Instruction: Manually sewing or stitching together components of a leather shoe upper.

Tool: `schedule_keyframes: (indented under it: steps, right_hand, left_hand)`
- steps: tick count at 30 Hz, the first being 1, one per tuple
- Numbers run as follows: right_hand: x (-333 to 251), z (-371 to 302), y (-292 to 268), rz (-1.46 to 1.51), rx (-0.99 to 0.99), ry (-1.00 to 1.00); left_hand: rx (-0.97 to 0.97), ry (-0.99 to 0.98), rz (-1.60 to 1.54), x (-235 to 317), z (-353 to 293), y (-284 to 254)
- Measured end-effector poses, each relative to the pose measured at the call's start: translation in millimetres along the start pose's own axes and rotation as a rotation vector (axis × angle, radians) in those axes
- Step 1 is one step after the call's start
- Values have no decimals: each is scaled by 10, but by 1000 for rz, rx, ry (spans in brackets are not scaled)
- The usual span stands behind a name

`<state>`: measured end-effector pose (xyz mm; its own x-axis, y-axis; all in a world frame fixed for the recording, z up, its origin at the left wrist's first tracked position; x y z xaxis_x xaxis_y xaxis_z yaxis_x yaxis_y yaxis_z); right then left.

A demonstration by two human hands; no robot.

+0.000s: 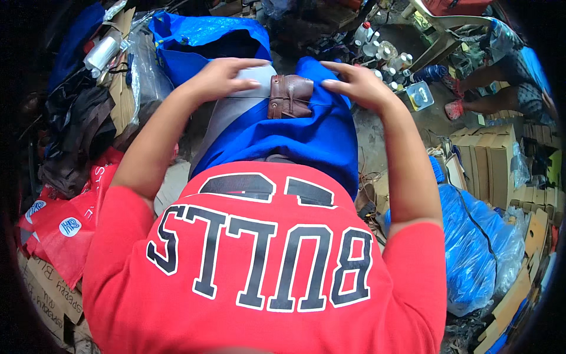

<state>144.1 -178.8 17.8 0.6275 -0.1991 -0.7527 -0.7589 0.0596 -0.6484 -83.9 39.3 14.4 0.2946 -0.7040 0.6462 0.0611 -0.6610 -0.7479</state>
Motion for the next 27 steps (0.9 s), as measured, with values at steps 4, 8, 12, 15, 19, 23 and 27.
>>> schedule_keyframes:
  steps: [4, 8, 12, 15, 19, 23, 27]
  right_hand:
    - [-249, 440, 83, -188, -420, 132]
    - [-321, 214, 267, -189, -265, 92]
    - [-250, -84, 472, -205, 75, 119]
    - [-209, -202, 532, -212, 213, 23]
    - [-232, -429, 387, -135, 281, -16]
    - [-474, -587, 452, -121, 275, -47]
    - [-422, -480, 520, -260, 370, -69]
  left_hand:
    - [-292, 29, 193, 246, 416, 139]
    - [-383, 168, 108, 339, 453, 226]
    - [-109, 288, 214, 550, 532, 407]
    - [59, 265, 161, 386, 638, 561]
    - [-197, 101, -345, -50, 755, 597]
    - [-325, 22, -448, 64, 717, 498]
    - [-354, -5, -481, 76, 718, 454]
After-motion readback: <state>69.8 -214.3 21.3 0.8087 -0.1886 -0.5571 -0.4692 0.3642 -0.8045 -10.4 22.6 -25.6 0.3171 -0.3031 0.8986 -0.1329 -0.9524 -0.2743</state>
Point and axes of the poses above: each hand's wrist, its own z-axis towards the middle knuckle, its own y-axis out of the palm, x = y × z, the point moved 1 cm from there along z, towards the middle knuckle, and after that the axes turned 4 degrees about -y, right-handed, at the moved point
